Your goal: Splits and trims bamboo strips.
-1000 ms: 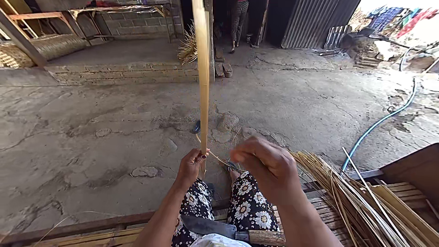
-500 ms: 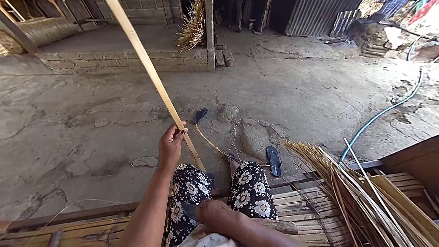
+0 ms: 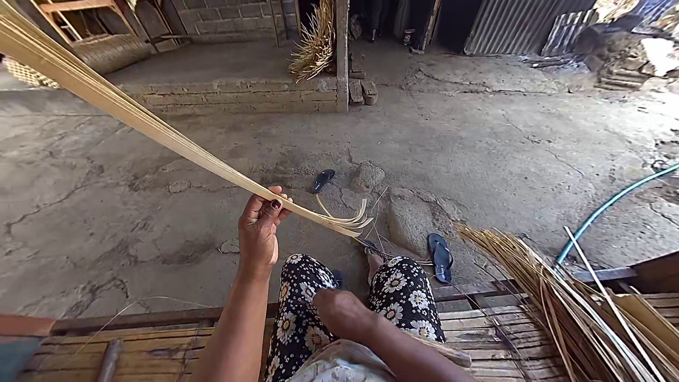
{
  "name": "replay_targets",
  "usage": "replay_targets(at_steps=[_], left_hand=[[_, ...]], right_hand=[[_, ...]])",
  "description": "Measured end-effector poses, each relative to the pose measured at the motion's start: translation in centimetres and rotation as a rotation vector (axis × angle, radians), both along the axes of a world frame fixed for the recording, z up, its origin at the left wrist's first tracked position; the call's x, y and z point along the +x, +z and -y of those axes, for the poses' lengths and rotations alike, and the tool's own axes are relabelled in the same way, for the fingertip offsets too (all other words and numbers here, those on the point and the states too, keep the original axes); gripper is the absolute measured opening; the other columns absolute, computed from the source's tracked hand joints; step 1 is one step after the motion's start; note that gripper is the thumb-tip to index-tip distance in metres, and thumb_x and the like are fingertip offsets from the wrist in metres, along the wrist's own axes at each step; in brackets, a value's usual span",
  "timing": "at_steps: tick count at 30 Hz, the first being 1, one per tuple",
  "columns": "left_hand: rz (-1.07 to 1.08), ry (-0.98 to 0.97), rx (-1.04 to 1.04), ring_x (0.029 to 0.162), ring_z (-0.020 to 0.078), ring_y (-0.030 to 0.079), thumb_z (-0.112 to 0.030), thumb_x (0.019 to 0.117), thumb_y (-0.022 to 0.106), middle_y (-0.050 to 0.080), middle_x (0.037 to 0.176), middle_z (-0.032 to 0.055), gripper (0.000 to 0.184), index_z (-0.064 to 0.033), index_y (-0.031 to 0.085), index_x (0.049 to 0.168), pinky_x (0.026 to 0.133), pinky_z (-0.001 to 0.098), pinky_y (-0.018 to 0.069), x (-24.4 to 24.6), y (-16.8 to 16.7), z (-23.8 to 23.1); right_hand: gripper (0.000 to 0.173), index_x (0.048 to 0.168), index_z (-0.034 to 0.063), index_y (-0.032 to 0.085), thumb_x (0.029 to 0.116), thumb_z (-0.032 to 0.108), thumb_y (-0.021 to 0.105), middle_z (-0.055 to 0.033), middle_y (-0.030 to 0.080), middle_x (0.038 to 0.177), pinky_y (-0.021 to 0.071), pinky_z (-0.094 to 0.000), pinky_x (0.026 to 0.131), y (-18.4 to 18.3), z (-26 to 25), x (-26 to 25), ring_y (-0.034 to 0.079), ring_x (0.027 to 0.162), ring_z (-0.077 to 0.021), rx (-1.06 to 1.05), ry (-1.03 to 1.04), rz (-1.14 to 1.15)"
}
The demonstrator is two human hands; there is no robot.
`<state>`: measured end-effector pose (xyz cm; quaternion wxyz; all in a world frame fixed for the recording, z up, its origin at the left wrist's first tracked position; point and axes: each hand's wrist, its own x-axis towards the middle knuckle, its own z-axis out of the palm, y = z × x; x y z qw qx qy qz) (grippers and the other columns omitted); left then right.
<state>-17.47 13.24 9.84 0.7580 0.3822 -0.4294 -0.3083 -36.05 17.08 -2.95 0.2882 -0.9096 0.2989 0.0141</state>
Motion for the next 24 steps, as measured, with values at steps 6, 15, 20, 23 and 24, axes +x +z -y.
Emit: replay_targets(at_steps=[6, 15, 20, 23, 24], left_hand=[[0.033, 0.013, -0.026, 0.096, 0.0168, 0.071, 0.001, 0.1006, 0.051, 0.071, 0.108, 0.0028, 0.024, -0.0095, 0.067, 0.116, 0.089, 0.0387, 0.0612, 0.3, 0.6, -1.0], [0.138, -0.004, -0.050, 0.091, 0.0139, 0.072, -0.001, 0.1006, 0.054, 0.072, 0.107, 0.0020, 0.022, -0.0073, 0.067, 0.117, 0.085, 0.0347, 0.0619, -0.7, 1.4, -1.6], [0.174, 0.017, -0.041, 0.090, 0.0146, 0.072, -0.002, 0.1008, 0.055, 0.072, 0.108, 0.0042, 0.021, -0.0050, 0.067, 0.118, 0.083, 0.0348, 0.0622, -0.4, 1.1, -1.8], [0.164, 0.038, -0.031, 0.091, 0.0144, 0.072, -0.001, 0.1006, 0.054, 0.072, 0.109, 0.0039, 0.021, -0.0046, 0.067, 0.117, 0.084, 0.0349, 0.0624, -0.5, 1.2, -1.8], [0.163, 0.043, -0.025, 0.091, 0.0143, 0.072, 0.000, 0.1004, 0.055, 0.072, 0.109, 0.0037, 0.022, -0.0045, 0.067, 0.118, 0.084, 0.0348, 0.0625, -0.5, 1.2, -1.9]], right_hand=[[0.051, 0.156, 0.0139, 0.040, 0.1049, 0.013, 0.047, -0.0130, 0.070, 0.100, 0.0579, -0.0497, 0.074, 12.6, 3.7, -2.8, 0.070, 0.080, -0.0290, 0.053, -0.460, 0.279], [0.053, 0.161, 0.0165, 0.035, 0.1097, 0.022, 0.043, -0.0127, 0.069, 0.095, 0.0572, -0.0406, 0.074, 15.6, 3.5, 0.4, 0.068, 0.077, -0.0231, 0.081, -0.373, 0.329], [0.055, 0.163, 0.0119, 0.028, 0.1108, 0.024, 0.039, -0.0130, 0.069, 0.096, 0.0548, -0.0428, 0.083, 16.7, 2.9, 1.6, 0.068, 0.087, -0.0264, 0.030, -0.342, 0.260], [0.055, 0.163, 0.0118, 0.029, 0.1108, 0.024, 0.039, -0.0133, 0.070, 0.096, 0.0550, -0.0439, 0.083, 15.9, 3.1, 1.8, 0.068, 0.086, -0.0271, 0.010, -0.349, 0.259], [0.054, 0.163, 0.0119, 0.030, 0.1107, 0.024, 0.039, -0.0131, 0.070, 0.095, 0.0552, -0.0437, 0.082, 15.5, 3.1, 1.8, 0.068, 0.085, -0.0270, 0.004, -0.353, 0.270]])
